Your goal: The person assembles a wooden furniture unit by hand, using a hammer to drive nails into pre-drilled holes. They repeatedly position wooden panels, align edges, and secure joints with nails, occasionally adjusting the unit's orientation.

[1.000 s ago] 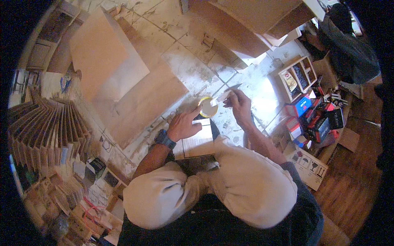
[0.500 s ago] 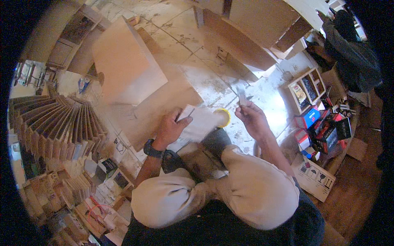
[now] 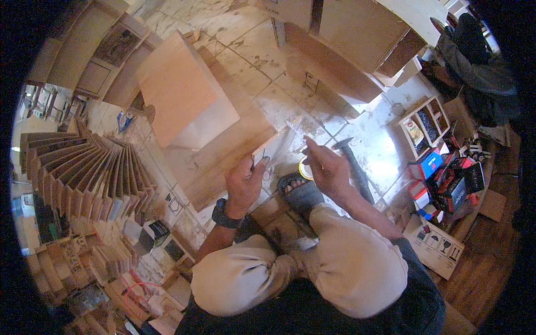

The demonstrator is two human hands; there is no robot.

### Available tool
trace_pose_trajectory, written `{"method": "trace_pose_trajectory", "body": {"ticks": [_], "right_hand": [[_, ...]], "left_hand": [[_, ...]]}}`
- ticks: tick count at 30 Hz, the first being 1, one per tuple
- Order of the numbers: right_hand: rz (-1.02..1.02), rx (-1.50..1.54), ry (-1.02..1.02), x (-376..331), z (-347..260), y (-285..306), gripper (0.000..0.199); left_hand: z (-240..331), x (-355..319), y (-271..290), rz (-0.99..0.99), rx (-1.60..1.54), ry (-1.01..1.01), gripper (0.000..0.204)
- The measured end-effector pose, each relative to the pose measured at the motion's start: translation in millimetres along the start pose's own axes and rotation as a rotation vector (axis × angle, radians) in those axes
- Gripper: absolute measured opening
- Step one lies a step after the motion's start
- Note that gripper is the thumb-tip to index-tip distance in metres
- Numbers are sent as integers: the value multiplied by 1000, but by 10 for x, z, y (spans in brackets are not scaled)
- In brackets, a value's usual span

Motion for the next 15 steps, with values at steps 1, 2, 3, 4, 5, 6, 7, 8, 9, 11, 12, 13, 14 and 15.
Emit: {"method": "trace_pose_trajectory", "body": {"ticks": [1,2,3,4,5,6,7,8,9,11,12,13,14,15], "right_hand": [[-34,-21,10,-18,-16,-35,42],[-69,-35,25,-38,-38,-56,46],[-58,-43,21,-42,-43,-44,47],[-55,-47,29,-47,-59,-34,48],[-53,-51,37,-45,-74,-27,49],[-59,-66,30,-40,-77,-27,50],[-66,-80,24,-35,-80,-32,51],[-86,-93,-18,-30,-53,-46,52],[-114,-60,74,-28,-134,-75,52],[-196,13,215,-43,-254,-151,53],[-199,93,206,-35,-249,-145,54],[-164,74,158,-13,-206,-136,54],[-113,68,131,4,-178,-106,54],[-76,62,91,16,-140,-89,54]], "left_hand": [[12,-3,3,-3,45,-11,23],[8,-6,8,1,105,-6,22],[18,-10,11,5,81,-25,21],[13,-16,17,16,71,-26,20],[6,-20,22,27,61,-28,19],[-2,-24,14,23,81,-29,17],[-11,-24,5,19,101,-30,16],[-33,-24,-12,6,129,-12,15],[-3,-25,0,33,103,-56,15],[26,-28,11,69,66,-104,15],[6,-28,-4,57,84,-85,16],[-15,-31,-16,45,103,-65,17],[-41,-36,-17,46,102,-41,19],[-49,-37,-33,37,90,-42,19]]}}
Point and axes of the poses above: each hand's wrist, its own x-axis towards the middle knuckle, its own y-axis out of the back of the hand, z = x × y, the point moved 8 cm from there along x, towards the middle knuckle, and after that the axes turned 4 degrees about x, right-handed, at the moved point
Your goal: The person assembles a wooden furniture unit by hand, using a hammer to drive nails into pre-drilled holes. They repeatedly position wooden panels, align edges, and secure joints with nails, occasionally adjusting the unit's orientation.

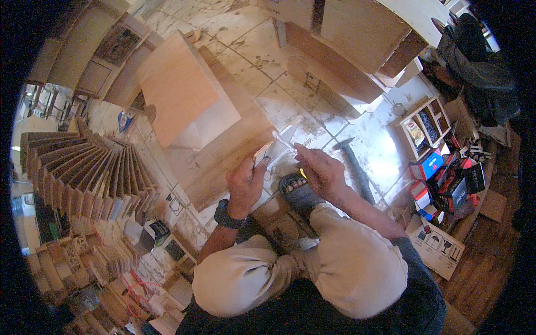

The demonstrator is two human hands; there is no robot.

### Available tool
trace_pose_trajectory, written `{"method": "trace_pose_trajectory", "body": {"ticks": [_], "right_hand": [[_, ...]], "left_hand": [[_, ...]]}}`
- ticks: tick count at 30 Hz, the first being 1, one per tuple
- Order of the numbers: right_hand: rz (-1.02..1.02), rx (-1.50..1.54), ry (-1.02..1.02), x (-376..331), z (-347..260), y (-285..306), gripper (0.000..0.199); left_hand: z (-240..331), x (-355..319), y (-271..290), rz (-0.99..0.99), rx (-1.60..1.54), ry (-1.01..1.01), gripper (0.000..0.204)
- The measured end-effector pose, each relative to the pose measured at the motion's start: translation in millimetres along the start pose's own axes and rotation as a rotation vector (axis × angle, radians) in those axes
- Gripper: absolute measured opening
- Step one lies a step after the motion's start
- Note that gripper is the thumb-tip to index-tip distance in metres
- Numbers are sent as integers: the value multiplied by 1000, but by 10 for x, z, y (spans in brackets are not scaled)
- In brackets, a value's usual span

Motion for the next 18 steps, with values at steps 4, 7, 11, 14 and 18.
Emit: {"method": "trace_pose_trajectory", "body": {"ticks": [4,7,11,14,18], "right_hand": [[-166,63,225,-31,-203,-155,61],[-51,231,39,4,-98,-57,39],[235,707,-381,-5,296,179,31],[322,758,-483,-60,437,346,39],[330,655,-403,-139,366,380,37]], "left_hand": [[-20,1,3,2,-41,-17,17],[-63,10,-1,-48,14,49,16],[-61,114,133,75,-155,126,16],[-279,212,73,124,-679,458,19],[-314,215,-185,-30,-1333,842,30]]}}
Point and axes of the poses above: each hand's wrist, its own x-axis towards the middle knuckle, its own y-axis out of the back of the hand, z = x × y, the point moved 8 cm from there along x, towards the middle knuckle, and after that the axes turned 4 degrees about x, right-handed, at the moved point
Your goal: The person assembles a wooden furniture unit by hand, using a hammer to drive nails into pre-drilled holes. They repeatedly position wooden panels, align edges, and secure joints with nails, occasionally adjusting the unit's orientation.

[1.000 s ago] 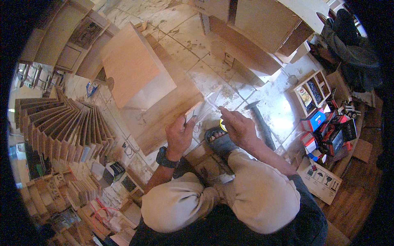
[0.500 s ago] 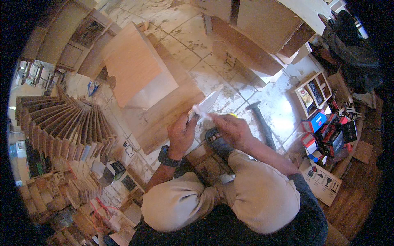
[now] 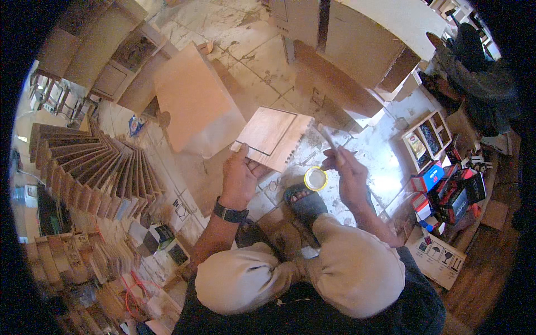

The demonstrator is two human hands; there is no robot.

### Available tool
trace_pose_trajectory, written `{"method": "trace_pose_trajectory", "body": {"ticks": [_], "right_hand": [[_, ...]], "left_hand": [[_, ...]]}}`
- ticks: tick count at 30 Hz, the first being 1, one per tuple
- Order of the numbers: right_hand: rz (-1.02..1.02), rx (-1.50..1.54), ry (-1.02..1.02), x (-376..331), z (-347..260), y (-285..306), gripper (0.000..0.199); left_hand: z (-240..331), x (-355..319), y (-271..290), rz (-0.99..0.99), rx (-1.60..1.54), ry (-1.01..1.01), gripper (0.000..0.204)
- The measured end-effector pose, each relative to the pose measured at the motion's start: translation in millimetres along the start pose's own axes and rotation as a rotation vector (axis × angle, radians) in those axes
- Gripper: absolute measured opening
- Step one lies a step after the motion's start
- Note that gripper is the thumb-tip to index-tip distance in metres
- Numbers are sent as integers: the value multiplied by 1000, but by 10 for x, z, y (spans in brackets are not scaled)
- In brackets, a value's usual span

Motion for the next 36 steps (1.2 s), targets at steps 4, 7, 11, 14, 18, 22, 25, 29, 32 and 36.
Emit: {"method": "trace_pose_trajectory", "body": {"ticks": [4,7,11,14,18,22,25,29,32,36], "right_hand": [[-99,-131,210,3,-72,-181,29],[-56,-81,179,86,29,-216,30],[-117,-353,247,14,62,-355,32],[-240,-183,418,-63,-50,-442,32],[-5,-388,300,86,31,-275,32],[-199,-456,370,-10,9,-462,33],[-213,-333,322,-28,37,-446,34],[-162,-306,331,43,34,-401,34],[-242,-409,407,-15,-5,-498,37],[-242,-391,441,-94,-31,-511,39]], "left_hand": [[-74,-20,-26,36,-92,59,31],[-101,-51,-17,34,-103,50,31],[-83,-45,-2,12,-177,41,30],[-71,-53,28,36,-168,39,29],[-92,-65,9,18,-274,64,27],[-69,-49,-34,-49,-278,42,27],[-66,-43,-18,-60,-278,39,27],[-97,-28,4,-38,-310,69,27],[-87,-23,9,-42,-307,50,27],[-107,-22,85,-5,-316,71,28]]}}
Point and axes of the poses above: each hand's wrist, its own x-axis towards the middle knuckle, its own y-axis out of the back of the hand, z = x × y, the point moved 8 cm from there along x, towards the middle knuckle, and after that the axes turned 4 degrees about x, right-handed, at the moved point
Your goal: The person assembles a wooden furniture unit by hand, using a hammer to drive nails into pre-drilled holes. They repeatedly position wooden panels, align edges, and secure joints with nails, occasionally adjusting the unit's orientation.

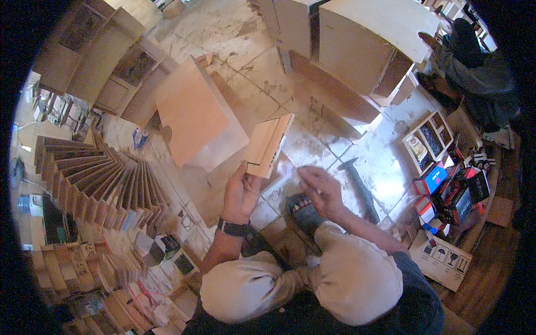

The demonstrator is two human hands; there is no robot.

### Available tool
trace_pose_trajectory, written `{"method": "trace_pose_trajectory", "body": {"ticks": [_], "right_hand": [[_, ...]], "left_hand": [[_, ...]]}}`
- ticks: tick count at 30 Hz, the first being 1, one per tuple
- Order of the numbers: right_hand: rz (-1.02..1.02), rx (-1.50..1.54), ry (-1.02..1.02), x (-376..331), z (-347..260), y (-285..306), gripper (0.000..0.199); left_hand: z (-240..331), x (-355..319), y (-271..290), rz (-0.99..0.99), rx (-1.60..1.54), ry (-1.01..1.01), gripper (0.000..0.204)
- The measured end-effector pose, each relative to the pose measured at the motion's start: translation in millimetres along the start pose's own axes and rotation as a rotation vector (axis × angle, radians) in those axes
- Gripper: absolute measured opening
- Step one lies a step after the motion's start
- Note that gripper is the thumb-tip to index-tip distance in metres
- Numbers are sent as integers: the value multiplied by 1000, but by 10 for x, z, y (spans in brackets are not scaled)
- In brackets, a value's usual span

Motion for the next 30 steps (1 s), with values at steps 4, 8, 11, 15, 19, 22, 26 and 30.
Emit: {"method": "trace_pose_trajectory", "body": {"ticks": [4,8,11,15,19,22,26,30], "right_hand": [[13,-43,-52,8,71,-12,37],[-187,43,24,-99,-10,-126,33],[9,14,-164,-205,174,202,27],[10,-277,-327,-328,500,525,23],[-249,-448,-375,-659,681,433,19],[-341,-580,-347,-787,825,261,14],[-544,-874,-273,-792,959,-22,22],[-447,-973,-105,-564,662,59,26]], "left_hand": [[-22,25,-14,-92,17,23,28],[75,46,61,-31,243,-78,26],[117,5,134,33,145,-94,23],[191,-136,150,-68,128,-162,22],[387,-242,433,160,530,-331,36],[464,-309,490,179,649,-436,32],[466,-415,459,172,854,-457,30],[508,-510,352,142,1117,-544,26]]}}
Point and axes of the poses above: each hand's wrist, its own x-axis towards the middle knuckle, its own y-axis out of the back of the hand, z = x × y, the point moved 8 cm from there along x, towards the middle knuckle, and after that the axes turned 4 degrees about x, right-handed, at the moved point
